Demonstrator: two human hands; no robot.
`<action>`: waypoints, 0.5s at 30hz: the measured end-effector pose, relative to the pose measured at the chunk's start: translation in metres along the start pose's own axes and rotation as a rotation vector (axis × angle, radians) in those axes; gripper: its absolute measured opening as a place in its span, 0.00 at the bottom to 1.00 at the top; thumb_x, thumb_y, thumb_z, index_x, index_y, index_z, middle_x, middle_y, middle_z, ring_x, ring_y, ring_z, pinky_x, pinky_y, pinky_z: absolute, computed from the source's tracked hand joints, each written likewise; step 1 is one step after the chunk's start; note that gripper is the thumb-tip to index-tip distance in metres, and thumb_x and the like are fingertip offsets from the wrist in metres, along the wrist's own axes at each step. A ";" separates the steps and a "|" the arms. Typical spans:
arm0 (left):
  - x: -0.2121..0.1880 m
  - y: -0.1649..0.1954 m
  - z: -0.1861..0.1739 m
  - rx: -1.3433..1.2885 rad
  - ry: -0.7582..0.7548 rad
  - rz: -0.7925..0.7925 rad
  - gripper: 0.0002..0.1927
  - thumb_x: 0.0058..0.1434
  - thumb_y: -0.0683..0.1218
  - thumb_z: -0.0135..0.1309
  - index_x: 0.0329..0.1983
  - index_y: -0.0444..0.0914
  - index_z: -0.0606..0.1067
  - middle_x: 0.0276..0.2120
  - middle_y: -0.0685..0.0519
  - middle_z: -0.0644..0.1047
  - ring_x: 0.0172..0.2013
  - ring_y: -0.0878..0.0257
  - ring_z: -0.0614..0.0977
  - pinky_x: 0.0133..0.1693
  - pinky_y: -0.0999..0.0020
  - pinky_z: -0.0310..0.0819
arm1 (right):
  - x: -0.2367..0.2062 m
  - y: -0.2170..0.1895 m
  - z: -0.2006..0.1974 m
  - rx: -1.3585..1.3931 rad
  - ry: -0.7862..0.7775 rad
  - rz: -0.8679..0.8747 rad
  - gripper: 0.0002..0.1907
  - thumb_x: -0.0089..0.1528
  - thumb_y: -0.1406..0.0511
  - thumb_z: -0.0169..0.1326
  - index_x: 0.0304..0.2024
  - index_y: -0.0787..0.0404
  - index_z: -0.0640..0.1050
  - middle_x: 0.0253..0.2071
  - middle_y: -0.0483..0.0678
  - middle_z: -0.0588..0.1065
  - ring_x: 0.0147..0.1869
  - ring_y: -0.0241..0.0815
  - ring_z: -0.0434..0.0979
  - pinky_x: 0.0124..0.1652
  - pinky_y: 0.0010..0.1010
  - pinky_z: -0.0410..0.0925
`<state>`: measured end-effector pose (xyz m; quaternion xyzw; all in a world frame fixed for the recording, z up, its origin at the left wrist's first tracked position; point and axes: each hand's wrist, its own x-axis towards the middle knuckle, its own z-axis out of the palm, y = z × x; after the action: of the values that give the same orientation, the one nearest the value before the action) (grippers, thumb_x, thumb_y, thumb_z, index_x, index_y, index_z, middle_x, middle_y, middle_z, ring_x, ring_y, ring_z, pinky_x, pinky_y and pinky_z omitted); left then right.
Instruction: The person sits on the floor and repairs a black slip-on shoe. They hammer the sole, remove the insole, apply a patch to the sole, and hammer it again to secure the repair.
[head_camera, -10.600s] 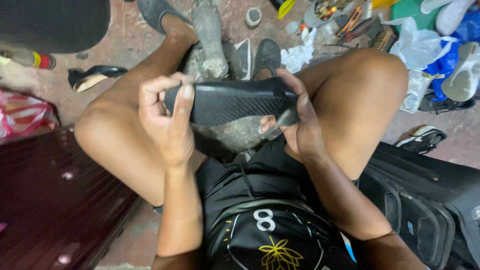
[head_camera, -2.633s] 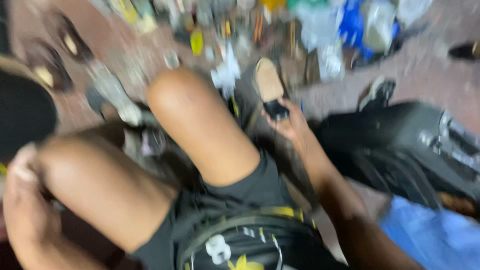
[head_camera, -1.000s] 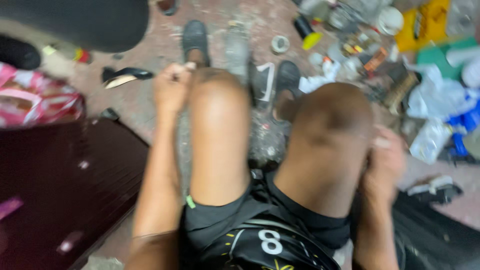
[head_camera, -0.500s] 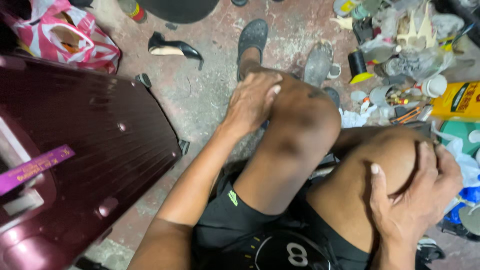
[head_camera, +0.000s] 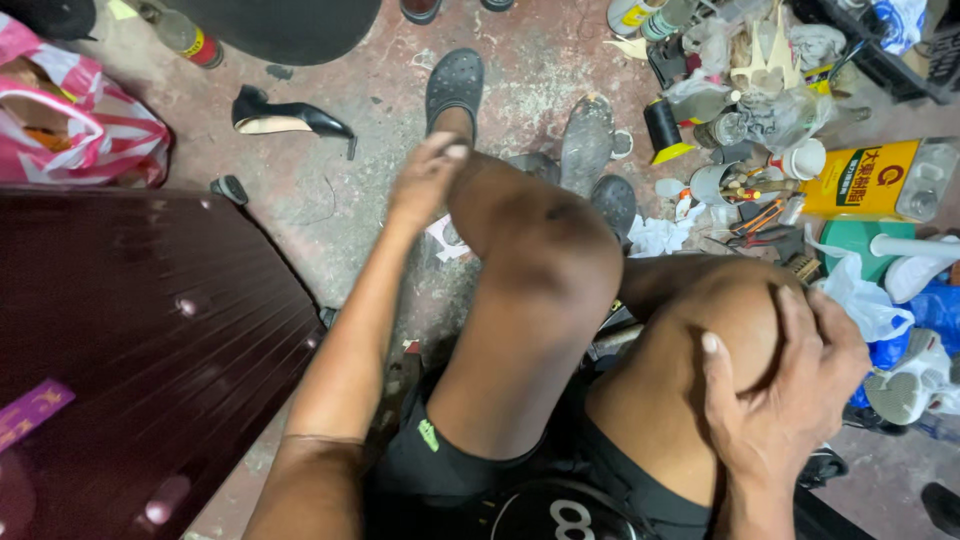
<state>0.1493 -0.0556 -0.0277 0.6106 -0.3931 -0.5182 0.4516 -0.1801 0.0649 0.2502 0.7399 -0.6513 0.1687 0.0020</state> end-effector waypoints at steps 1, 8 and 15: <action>0.006 -0.016 -0.010 -0.114 0.109 -0.114 0.20 0.66 0.51 0.51 0.61 0.45 0.73 0.53 0.51 0.78 0.50 0.60 0.81 0.48 0.64 0.78 | -0.002 0.006 0.001 -0.011 -0.008 0.025 0.32 0.64 0.56 0.62 0.65 0.66 0.71 0.63 0.64 0.65 0.69 0.63 0.63 0.70 0.50 0.59; 0.049 -0.075 -0.100 -0.622 0.705 -0.341 0.10 0.70 0.47 0.44 0.51 0.45 0.72 0.39 0.59 0.75 0.35 0.65 0.79 0.34 0.67 0.79 | -0.015 0.066 0.011 0.107 -0.008 0.048 0.27 0.68 0.59 0.62 0.63 0.68 0.71 0.63 0.63 0.65 0.68 0.57 0.66 0.69 0.40 0.61; 0.112 -0.075 -0.127 -0.457 0.643 -0.436 0.08 0.70 0.49 0.44 0.47 0.48 0.74 0.29 0.59 0.74 0.30 0.66 0.79 0.31 0.68 0.77 | -0.003 0.076 0.042 0.439 -0.031 0.242 0.28 0.69 0.63 0.60 0.65 0.69 0.66 0.67 0.61 0.64 0.71 0.52 0.66 0.73 0.40 0.59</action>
<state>0.2924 -0.1223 -0.1233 0.6938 0.0297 -0.4587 0.5544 -0.2439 0.0473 0.1935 0.6418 -0.6828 0.2937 -0.1889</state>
